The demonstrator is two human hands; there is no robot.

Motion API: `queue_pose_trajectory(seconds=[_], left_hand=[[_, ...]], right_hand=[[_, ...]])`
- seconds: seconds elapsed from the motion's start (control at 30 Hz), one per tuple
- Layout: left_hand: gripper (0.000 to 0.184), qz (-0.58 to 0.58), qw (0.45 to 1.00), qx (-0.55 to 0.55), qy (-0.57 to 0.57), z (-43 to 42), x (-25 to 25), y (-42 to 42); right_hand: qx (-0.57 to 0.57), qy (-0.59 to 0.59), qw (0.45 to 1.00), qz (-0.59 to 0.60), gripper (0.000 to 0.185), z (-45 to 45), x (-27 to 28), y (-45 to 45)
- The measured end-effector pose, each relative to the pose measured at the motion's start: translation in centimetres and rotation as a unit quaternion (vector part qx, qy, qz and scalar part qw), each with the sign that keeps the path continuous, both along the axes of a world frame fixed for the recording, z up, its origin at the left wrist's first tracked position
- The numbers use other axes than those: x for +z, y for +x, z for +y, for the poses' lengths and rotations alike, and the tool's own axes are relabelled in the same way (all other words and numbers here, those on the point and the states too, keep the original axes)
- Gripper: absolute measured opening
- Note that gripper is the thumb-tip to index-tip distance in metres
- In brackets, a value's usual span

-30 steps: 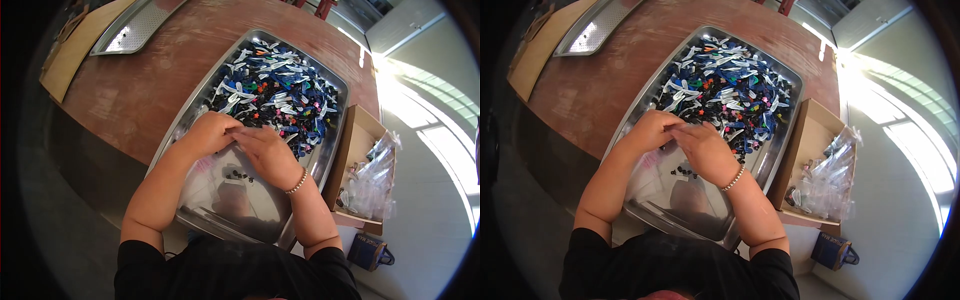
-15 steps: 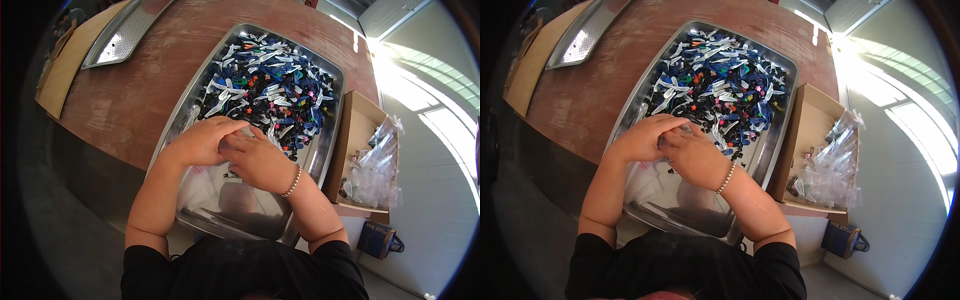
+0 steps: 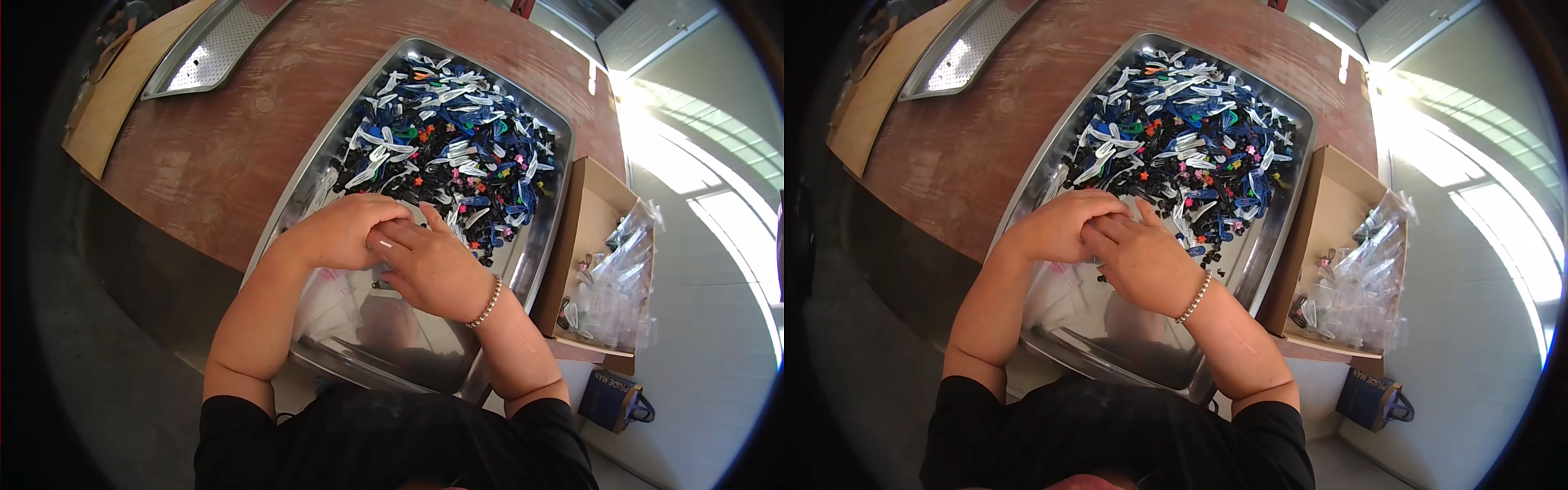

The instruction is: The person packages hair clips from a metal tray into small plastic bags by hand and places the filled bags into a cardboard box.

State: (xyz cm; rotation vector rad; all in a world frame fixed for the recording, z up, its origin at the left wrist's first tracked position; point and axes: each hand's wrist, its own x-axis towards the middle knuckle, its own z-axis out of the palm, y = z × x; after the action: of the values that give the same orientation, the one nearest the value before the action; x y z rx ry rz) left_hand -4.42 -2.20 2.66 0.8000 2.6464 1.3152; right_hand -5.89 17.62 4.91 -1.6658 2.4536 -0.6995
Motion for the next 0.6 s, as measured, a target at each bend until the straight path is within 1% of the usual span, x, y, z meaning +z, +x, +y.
queue_pose_trajectory(seconds=[0.07,0.13,0.17,0.23,0.27,0.3,0.37,0.4,0.47,0.5,0.57,0.6], left_hand=[[0.038,0.018,1.0,-0.004,-0.009,-0.2,-0.3,-0.1],[0.037,0.012,1.0,0.005,-0.015,-0.3,-0.5,-0.1],[0.037,0.005,1.0,0.013,-0.022,-0.4,-0.6,-0.1],[0.036,0.009,0.999,0.037,-0.024,-0.8,-0.7,-0.3],[0.035,0.014,0.998,0.059,-0.027,-0.9,-0.8,-0.4],[0.035,0.013,0.998,0.061,-0.027,-1.1,-0.7,-0.5],[0.033,-0.024,0.987,0.162,0.003,-1.5,-0.5,-0.6],[0.033,-0.025,0.986,0.165,0.003,-1.7,-0.4,-0.6],[0.031,-0.01,0.964,0.264,0.031,-2.1,-0.4,-0.6],[0.034,-0.017,0.958,0.285,0.033,-2.3,-0.6,-0.9],[0.035,-0.014,0.951,0.307,0.038,-2.5,-0.7,-1.0],[0.036,-0.008,0.944,0.328,0.045,-2.6,-0.8,-1.1]], right_hand=[[0.007,-0.01,1.0,0.008,0.052,0.0,0.1,-0.1],[0.012,0.009,0.998,-0.053,0.049,0.1,0.3,-0.3],[0.014,0.009,0.998,-0.052,0.049,0.1,0.2,-0.5],[0.009,-0.077,0.996,-0.031,0.038,0.2,-0.2,-1.1],[0.011,-0.076,0.996,-0.032,0.038,0.4,-0.1,-1.4],[-0.036,-0.145,0.986,-0.072,0.033,0.6,0.0,-1.7],[-0.152,-0.259,0.94,-0.162,0.025,0.7,-0.1,-2.5],[-0.213,-0.278,0.926,-0.139,0.026,0.8,-0.2,-2.9],[-0.317,-0.261,0.89,-0.199,0.023,1.3,-1.4,-4.1],[-0.316,-0.26,0.89,-0.201,0.023,1.0,-2.0,-4.4],[-0.319,-0.158,0.919,-0.166,0.025,0.5,-3.0,-4.8],[-0.32,-0.157,0.919,-0.168,0.025,0.2,-4.0,-4.8]])
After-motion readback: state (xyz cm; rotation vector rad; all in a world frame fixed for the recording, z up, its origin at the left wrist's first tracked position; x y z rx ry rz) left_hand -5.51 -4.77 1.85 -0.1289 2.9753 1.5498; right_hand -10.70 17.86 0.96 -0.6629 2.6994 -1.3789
